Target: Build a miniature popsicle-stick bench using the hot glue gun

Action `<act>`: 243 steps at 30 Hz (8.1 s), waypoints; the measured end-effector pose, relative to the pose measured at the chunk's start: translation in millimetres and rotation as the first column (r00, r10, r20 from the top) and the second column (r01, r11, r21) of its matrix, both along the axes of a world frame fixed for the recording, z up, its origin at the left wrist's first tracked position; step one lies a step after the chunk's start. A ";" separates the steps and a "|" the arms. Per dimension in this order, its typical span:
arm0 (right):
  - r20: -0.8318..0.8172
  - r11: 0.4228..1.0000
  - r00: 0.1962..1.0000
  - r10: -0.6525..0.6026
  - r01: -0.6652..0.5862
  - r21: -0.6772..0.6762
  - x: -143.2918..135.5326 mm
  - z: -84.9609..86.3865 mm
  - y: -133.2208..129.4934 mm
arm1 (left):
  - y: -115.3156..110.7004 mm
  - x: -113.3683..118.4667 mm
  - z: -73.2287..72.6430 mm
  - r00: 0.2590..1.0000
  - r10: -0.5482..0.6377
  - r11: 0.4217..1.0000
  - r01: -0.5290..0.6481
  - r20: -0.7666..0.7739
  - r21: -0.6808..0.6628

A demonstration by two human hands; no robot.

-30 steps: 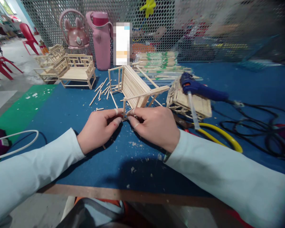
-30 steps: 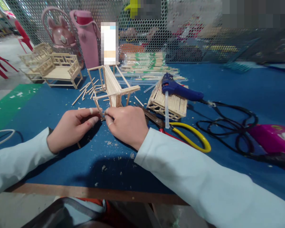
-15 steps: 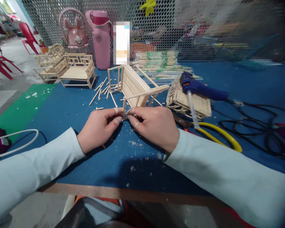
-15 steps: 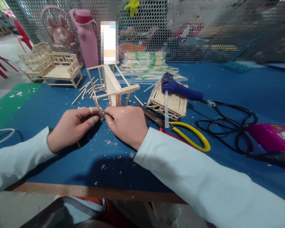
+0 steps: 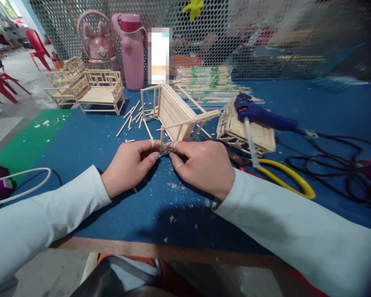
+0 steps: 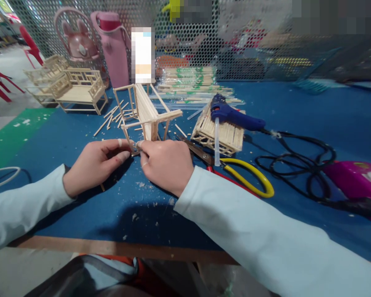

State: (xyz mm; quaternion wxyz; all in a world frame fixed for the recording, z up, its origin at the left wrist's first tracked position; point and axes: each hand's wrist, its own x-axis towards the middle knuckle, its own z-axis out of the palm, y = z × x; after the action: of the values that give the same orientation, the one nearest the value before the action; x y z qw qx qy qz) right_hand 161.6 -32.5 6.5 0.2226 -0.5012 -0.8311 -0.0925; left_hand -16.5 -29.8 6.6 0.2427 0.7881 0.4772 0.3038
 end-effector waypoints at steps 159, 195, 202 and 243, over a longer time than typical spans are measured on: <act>-0.437 0.956 0.866 0.244 -0.289 -0.039 19.6 9.5 -4.6 | 54.0 -5.3 5.6 0.840 0.218 0.871 -0.397 0.498 0.289; -0.135 0.946 0.938 0.320 -0.323 -0.001 44.5 56.2 45.5 | 37.8 -16.6 -1.7 0.928 0.283 0.959 -0.281 0.242 -0.044; -0.567 0.983 0.805 0.175 -0.180 0.048 41.6 68.9 21.2 | 8.6 -0.7 2.7 0.803 0.139 0.988 -0.072 0.579 -0.138; -0.273 0.960 0.921 0.278 -0.253 0.123 22.5 78.8 39.8 | 0.2 3.1 1.6 0.776 0.173 0.974 -0.044 0.607 -0.221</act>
State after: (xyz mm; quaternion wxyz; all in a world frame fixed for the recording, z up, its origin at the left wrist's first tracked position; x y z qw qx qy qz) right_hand 184.1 7.3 85.3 0.3728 -0.3821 -0.8453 -0.0231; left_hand -13.4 -29.6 8.2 0.4442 0.5871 0.4423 0.5123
